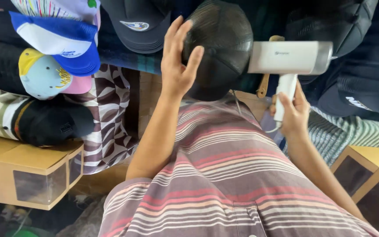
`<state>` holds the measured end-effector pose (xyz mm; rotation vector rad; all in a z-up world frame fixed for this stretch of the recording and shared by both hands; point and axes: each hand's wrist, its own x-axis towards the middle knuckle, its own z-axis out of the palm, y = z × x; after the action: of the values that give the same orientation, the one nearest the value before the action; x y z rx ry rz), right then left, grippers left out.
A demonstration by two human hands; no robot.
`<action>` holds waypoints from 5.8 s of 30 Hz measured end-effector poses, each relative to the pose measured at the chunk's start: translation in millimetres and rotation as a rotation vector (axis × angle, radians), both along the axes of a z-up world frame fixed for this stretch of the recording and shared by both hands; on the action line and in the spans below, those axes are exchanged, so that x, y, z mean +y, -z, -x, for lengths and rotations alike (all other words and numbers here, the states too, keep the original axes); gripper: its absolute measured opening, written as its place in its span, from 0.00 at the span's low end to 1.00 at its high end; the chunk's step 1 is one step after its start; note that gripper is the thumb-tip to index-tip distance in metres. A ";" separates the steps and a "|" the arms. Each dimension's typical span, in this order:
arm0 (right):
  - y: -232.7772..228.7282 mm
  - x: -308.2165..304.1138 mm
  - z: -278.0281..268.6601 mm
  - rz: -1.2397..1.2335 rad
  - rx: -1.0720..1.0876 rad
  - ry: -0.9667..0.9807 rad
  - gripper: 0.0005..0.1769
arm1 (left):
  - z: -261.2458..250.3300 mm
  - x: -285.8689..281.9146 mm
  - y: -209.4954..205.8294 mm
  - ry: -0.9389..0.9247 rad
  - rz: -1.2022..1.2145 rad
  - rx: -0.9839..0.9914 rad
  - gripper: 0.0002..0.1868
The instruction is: Brushing and steaming a black baseball cap to clean and reshape it.
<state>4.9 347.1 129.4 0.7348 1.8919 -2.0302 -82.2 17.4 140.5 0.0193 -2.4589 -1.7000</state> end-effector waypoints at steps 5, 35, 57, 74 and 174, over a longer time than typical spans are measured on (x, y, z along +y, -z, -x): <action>7.3 -14.7 25.5 0.052 -0.034 0.073 0.33 | 23.2 37.4 8.8 -0.055 0.473 0.029 0.24; -9.1 5.4 64.7 -0.318 0.214 -0.277 0.33 | 64.9 37.0 -22.0 0.333 0.856 0.161 0.27; -6.3 -212.8 -100.8 -0.124 0.101 0.659 0.35 | 76.3 23.1 6.8 0.507 0.741 0.558 0.17; -32.7 -191.2 -112.8 -1.032 0.599 0.250 0.25 | 81.7 22.3 14.7 0.375 0.575 0.491 0.14; 56.5 -158.8 -81.5 0.273 -0.035 0.601 0.16 | 77.0 27.8 -1.9 0.637 0.792 0.399 0.16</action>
<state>86.5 188.3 72.9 1.3697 1.4341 -2.5229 -159.1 45.2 142.4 -1.1538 -2.7450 -0.6081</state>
